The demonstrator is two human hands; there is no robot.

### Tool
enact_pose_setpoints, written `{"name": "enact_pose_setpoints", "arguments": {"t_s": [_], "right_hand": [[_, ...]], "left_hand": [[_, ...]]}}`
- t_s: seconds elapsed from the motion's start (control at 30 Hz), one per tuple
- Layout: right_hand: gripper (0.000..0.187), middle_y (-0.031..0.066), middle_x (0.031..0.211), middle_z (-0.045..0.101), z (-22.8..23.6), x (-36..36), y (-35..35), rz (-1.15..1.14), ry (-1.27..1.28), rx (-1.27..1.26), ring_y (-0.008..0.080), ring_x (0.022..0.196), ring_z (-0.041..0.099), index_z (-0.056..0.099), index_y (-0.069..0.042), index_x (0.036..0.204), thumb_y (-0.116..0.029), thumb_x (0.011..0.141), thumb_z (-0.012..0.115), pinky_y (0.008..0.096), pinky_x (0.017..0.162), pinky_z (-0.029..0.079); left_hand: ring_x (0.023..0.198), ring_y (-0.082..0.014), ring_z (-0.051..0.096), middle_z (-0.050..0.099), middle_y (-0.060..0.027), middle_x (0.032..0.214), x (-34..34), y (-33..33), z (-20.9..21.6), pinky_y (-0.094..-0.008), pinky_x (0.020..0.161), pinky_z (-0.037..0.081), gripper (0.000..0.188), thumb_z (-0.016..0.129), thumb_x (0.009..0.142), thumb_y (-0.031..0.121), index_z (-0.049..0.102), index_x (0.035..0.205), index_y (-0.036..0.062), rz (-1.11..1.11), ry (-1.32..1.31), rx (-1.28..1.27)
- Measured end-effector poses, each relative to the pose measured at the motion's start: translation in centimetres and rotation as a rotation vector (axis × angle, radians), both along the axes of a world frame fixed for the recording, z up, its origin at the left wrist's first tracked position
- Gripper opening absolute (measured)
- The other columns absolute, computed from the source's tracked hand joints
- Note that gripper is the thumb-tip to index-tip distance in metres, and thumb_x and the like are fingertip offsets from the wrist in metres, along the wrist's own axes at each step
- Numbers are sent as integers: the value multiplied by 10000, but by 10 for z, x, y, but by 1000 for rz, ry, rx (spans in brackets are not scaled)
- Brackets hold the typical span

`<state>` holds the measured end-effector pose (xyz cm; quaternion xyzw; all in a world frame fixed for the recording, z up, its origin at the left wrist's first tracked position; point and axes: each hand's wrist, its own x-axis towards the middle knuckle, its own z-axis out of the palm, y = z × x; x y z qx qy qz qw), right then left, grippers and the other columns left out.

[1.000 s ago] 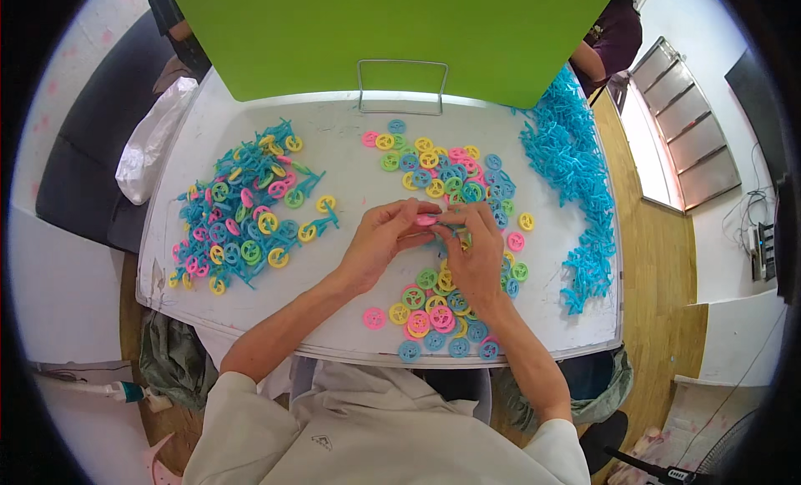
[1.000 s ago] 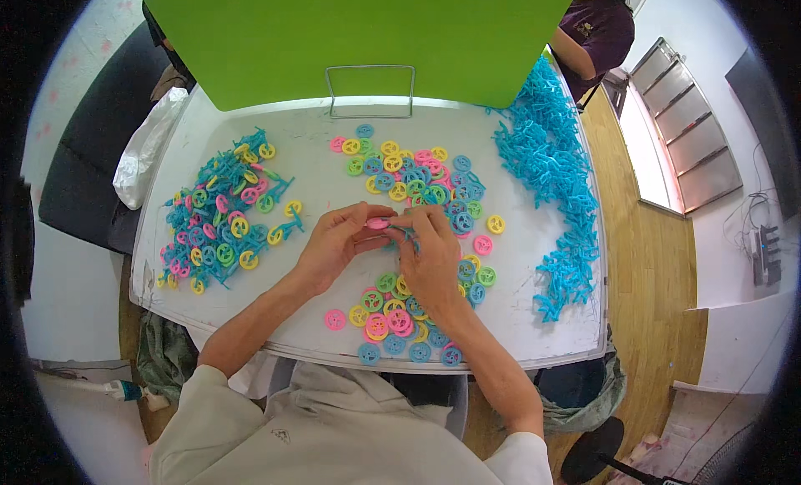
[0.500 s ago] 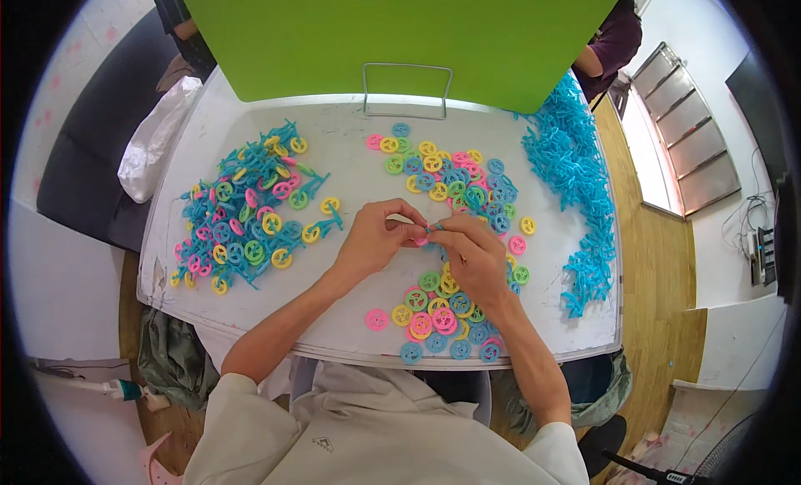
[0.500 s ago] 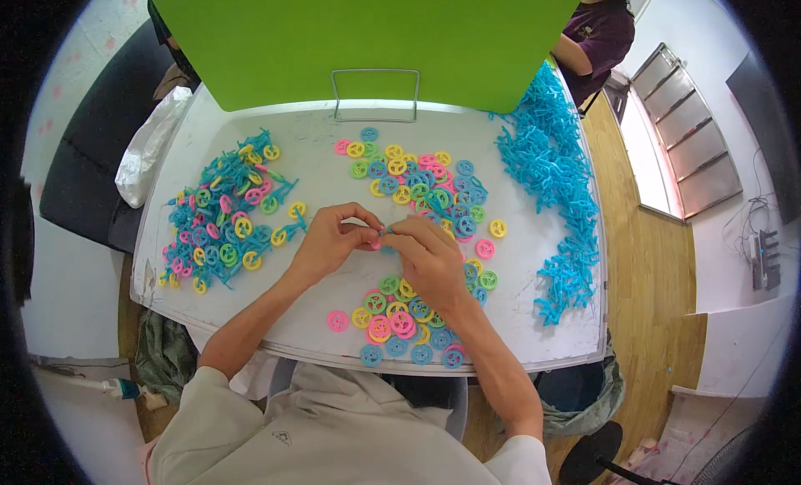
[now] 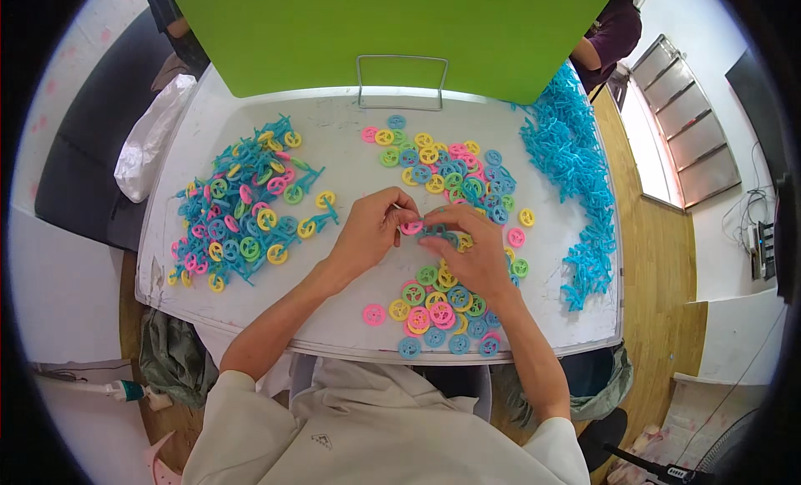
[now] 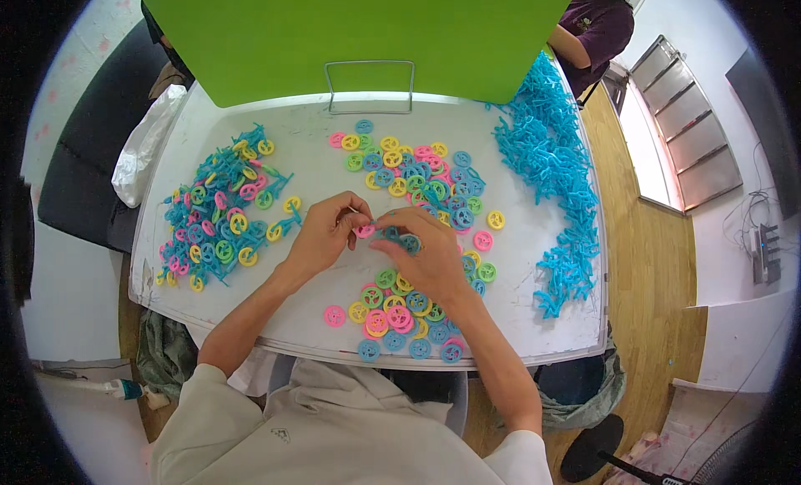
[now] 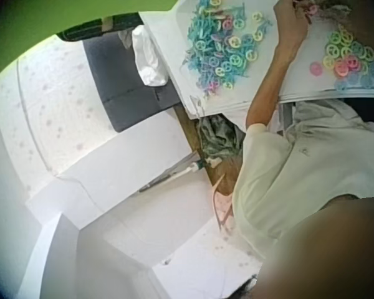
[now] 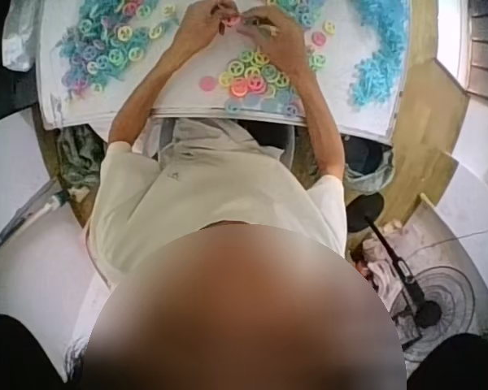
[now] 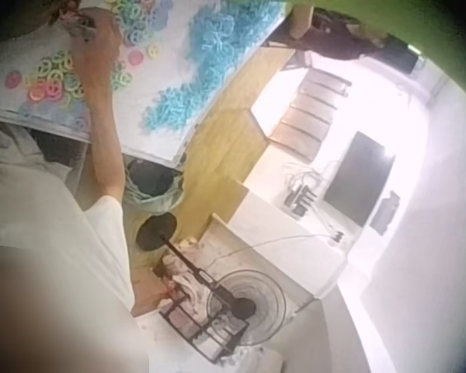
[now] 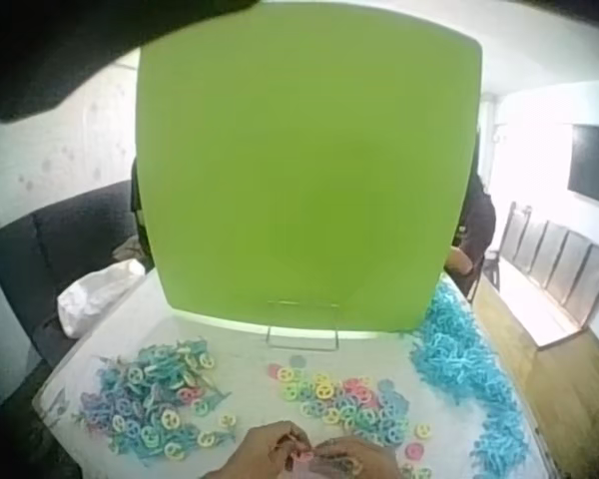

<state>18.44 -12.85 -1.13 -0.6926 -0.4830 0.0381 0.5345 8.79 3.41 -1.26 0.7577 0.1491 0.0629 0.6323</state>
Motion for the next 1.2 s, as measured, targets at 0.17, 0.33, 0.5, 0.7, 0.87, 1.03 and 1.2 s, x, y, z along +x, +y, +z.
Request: {"name": "enact_pose_setpoints", "arguments": {"t_s": [0.17, 0.33, 0.5, 0.7, 0.87, 1.03, 1.2], "right_hand": [[319, 64, 1015, 656, -3, -5, 2, -35, 544, -86, 152, 907, 647, 631, -37, 1086, -14, 781, 723, 280, 819, 523], [211, 93, 962, 650, 1, -1, 1, -152, 143, -15, 213, 881, 646, 681, -45, 982, -25, 775, 720, 305, 766, 516], [166, 97, 949, 640, 0, 1, 2, -203, -71, 24, 232, 871, 636, 699, -40, 914, 17, 758, 710, 304, 732, 507], [149, 94, 925, 623, -1, 2, 0, -127, -102, -1, 236, 831, 627, 663, -24, 892, 63, 772, 670, 312, 691, 499], [141, 117, 884, 588, -7, -3, 7, -222, -114, 43, 278, 763, 604, 605, -19, 904, 66, 792, 623, 339, 616, 496], [125, 115, 883, 570, -12, -8, 11, -273, -139, 35, 275, 761, 597, 601, -14, 903, 67, 809, 603, 343, 625, 496], [141, 115, 904, 578, -10, 2, 5, -132, -97, 54, 265, 791, 603, 626, -14, 936, 63, 821, 599, 338, 640, 502]], "left_hand": [[830, -136, 632, 637, -89, 954, -1, -5, 0, -254, 707, 536, 151, 568, 890, -25, 578, 1040, -17, 67, -190, -160], [965, -162, 619, 622, -101, 1051, -2, -7, 4, -285, 859, 517, 284, 630, 852, -38, 550, 1122, -9, 41, -214, -169], [971, -173, 629, 632, -110, 1057, -4, -14, 6, -287, 864, 518, 292, 642, 850, -30, 559, 1130, -13, 50, -176, -123], [959, -184, 652, 663, -131, 1041, -4, -17, 5, -283, 864, 532, 244, 639, 852, -28, 614, 1095, -33, 61, -132, -143], [956, -168, 655, 672, -123, 1044, -3, -22, -1, -281, 850, 548, 255, 644, 873, 19, 623, 1119, -45, 98, -135, -228], [948, -164, 659, 674, -120, 1044, -2, -21, 1, -284, 842, 554, 270, 653, 879, 51, 626, 1134, -34, 126, -119, -379], [948, -165, 658, 670, -122, 1061, -4, -15, 3, -287, 841, 553, 283, 643, 894, 79, 621, 1155, -28, 128, -88, -401]]}}
